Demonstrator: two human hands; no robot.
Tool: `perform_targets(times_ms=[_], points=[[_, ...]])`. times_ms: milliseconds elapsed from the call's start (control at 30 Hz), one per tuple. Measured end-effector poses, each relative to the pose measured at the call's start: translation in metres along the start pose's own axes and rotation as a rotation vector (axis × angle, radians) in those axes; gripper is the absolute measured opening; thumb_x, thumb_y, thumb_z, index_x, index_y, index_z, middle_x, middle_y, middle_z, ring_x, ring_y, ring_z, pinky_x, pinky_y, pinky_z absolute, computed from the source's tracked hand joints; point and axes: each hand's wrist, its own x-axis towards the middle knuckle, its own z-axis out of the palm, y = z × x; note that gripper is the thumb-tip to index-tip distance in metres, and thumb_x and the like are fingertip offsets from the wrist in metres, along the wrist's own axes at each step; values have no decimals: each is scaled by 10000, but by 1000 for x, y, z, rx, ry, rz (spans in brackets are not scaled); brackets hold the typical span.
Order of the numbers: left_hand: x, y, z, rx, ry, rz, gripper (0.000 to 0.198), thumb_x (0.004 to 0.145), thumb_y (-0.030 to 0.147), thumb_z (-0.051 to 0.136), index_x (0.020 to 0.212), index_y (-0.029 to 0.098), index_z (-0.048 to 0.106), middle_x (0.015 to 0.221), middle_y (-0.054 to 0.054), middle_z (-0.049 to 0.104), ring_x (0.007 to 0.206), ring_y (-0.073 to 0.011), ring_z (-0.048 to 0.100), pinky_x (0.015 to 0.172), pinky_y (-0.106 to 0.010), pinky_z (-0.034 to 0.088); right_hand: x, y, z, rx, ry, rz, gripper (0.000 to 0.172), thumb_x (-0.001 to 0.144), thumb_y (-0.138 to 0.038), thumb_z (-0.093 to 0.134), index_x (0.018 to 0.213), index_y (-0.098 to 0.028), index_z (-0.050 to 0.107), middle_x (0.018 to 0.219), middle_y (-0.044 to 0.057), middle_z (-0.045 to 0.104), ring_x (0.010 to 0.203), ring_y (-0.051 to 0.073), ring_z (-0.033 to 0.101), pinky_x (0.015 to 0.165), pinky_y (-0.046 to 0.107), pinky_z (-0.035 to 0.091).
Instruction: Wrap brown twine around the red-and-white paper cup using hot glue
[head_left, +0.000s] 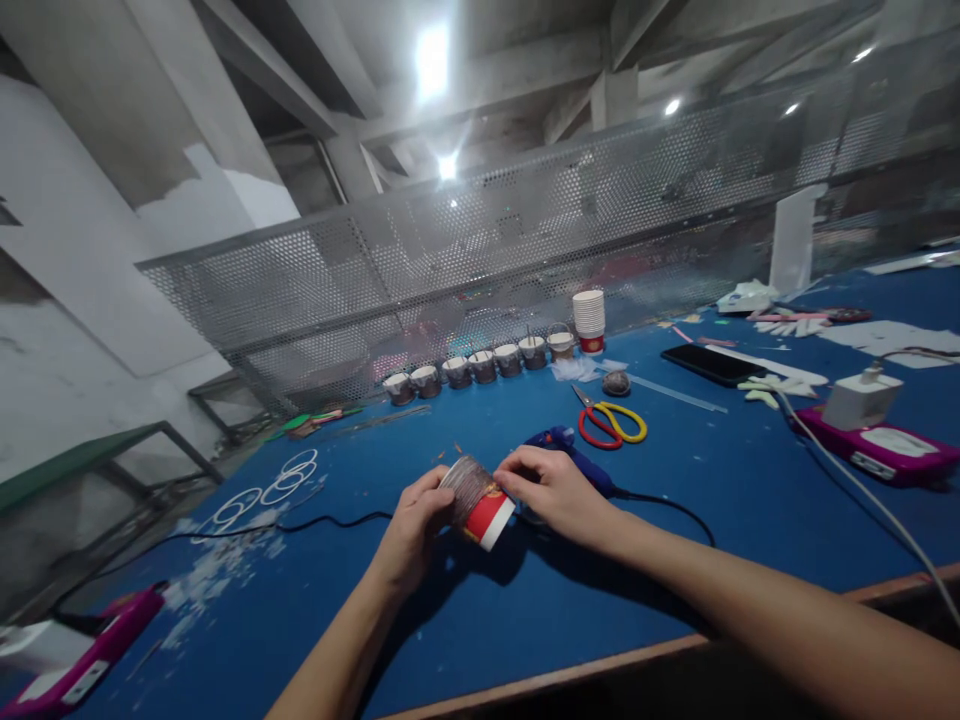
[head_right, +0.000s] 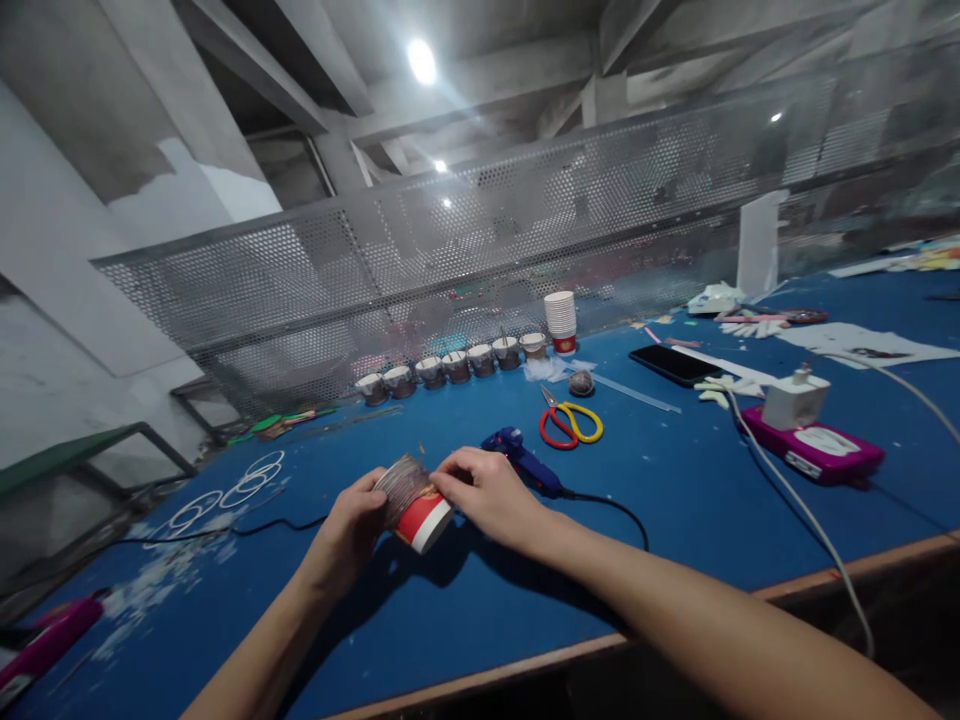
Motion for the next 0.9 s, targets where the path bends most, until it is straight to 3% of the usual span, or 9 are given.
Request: perform_targets(times_ms=[133,300,500,733,900], points=[[5,2,-5,-14,36,-39,200,619,318,653,712,142,667,651,-4,596,596,-137,526,582,-234,438,3,-2,-5,-21,-23,47,208,910,-231,487,788,-158,639,770,32,664,723,153,594,682,272,458],[12,-2,-17,57,46,20,177,663,246,650,793,149,721,800,-46,692,761,-187,608,762,-291,475,4,-9,-15,-130,-30,-89,167,921,-199,479,909,-170,643,961,73,665,925,187,599,861,339,456],[14,-3,-21,224,21,93,195,719,237,647,874,187,753,983,-53,709,892,-209,619,796,-299,499,-3,-3,-16,-242,-44,-194,146,858,-102,553,960,-167,635,948,75,664,902,192,599,831,342,473],[7,-2,-6,273,2,93,148,707,226,611,753,151,730,725,-26,696,637,-160,609,683,-284,506,-5,11,-9,-306,40,-302,98,867,-191,596,941,-191,660,927,69,650,837,176,615,759,299,494],[1,-1,5,352,19,81,107,671,216,637,728,154,703,671,-19,663,607,-149,581,634,-267,485,-9,12,-6,-431,58,-350,105,888,-239,586,906,-196,681,883,60,658,778,171,608,711,291,463]])
